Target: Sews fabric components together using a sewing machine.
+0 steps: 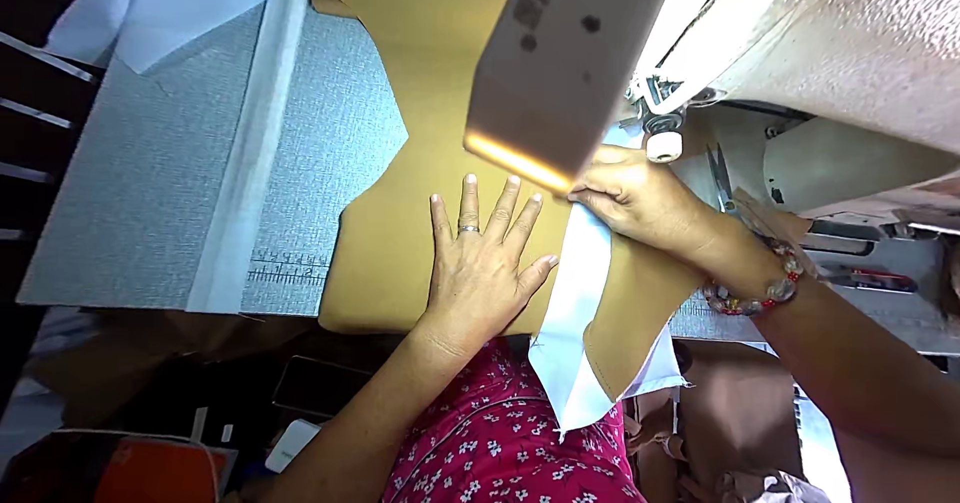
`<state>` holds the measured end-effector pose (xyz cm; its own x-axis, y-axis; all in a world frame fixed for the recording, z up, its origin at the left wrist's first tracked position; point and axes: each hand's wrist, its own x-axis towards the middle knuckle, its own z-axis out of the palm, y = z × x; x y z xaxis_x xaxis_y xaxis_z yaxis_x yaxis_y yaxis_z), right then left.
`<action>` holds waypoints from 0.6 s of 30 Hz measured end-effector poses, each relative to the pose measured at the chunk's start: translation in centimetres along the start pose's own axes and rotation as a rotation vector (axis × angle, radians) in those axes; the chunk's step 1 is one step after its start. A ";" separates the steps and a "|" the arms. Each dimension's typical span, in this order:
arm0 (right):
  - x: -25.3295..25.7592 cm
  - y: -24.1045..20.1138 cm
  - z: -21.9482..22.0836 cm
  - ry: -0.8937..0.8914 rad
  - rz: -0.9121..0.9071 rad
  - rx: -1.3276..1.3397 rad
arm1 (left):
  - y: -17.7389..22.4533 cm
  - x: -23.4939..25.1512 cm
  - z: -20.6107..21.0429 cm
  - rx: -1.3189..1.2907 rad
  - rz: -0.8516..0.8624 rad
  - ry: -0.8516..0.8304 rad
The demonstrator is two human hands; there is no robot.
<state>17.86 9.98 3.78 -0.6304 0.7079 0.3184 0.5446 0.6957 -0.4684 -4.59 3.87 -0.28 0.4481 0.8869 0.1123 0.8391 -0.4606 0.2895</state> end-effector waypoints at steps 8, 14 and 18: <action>0.5 1.9 0.3 -0.189 -0.258 -0.084 | 0.0 0.0 -0.2 0.019 -0.016 -0.027; 0.6 2.3 -0.2 -0.228 -0.292 -0.069 | 3.5 -0.7 -1.3 -0.086 -0.034 0.204; 0.8 2.6 0.1 -0.210 -0.320 -0.063 | 4.6 -1.2 -0.2 -0.225 -0.140 0.233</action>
<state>18.73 12.35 2.72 -0.8700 0.4181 0.2614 0.3310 0.8881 -0.3190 -1.30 0.66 1.07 0.2296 0.9372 0.2627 0.7867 -0.3376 0.5169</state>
